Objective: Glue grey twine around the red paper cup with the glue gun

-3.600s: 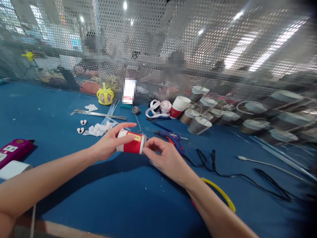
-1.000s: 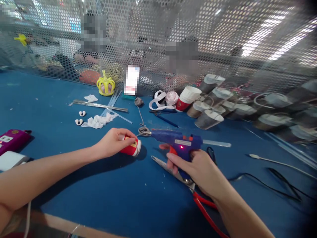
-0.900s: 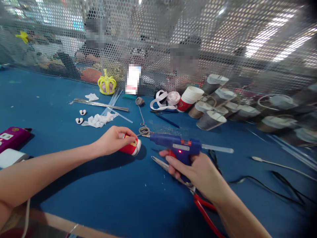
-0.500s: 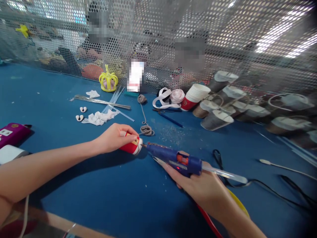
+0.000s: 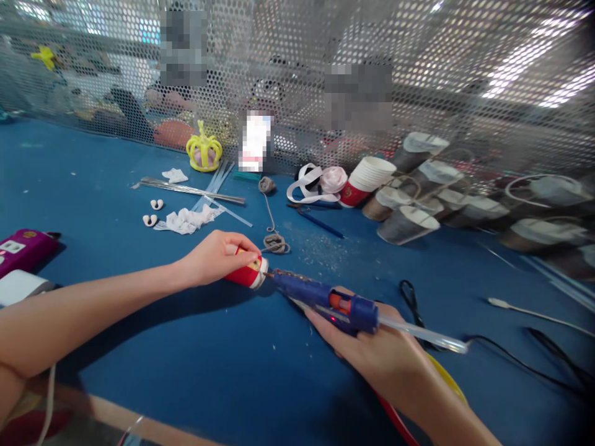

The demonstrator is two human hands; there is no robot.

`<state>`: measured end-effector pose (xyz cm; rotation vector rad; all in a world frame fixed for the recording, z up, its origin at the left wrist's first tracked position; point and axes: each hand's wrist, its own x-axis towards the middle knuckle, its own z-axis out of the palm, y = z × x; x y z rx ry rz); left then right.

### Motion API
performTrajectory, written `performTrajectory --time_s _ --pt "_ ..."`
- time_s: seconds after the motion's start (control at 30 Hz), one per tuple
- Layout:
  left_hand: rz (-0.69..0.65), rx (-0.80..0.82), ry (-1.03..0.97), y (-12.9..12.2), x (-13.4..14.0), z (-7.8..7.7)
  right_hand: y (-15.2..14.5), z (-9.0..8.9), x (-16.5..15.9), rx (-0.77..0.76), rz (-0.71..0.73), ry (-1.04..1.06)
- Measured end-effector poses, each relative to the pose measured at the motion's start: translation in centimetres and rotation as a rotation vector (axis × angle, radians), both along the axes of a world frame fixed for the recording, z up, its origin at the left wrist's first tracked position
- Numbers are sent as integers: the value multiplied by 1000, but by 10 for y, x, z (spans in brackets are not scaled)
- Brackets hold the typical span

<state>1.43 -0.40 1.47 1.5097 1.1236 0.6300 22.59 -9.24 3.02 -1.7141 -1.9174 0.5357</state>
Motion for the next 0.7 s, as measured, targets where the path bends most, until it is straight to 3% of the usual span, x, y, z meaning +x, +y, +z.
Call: performTrajectory --time_s 0.7 --pt "-6 29 10 -1 0 1 -7 11 -8 -82 -38 12"
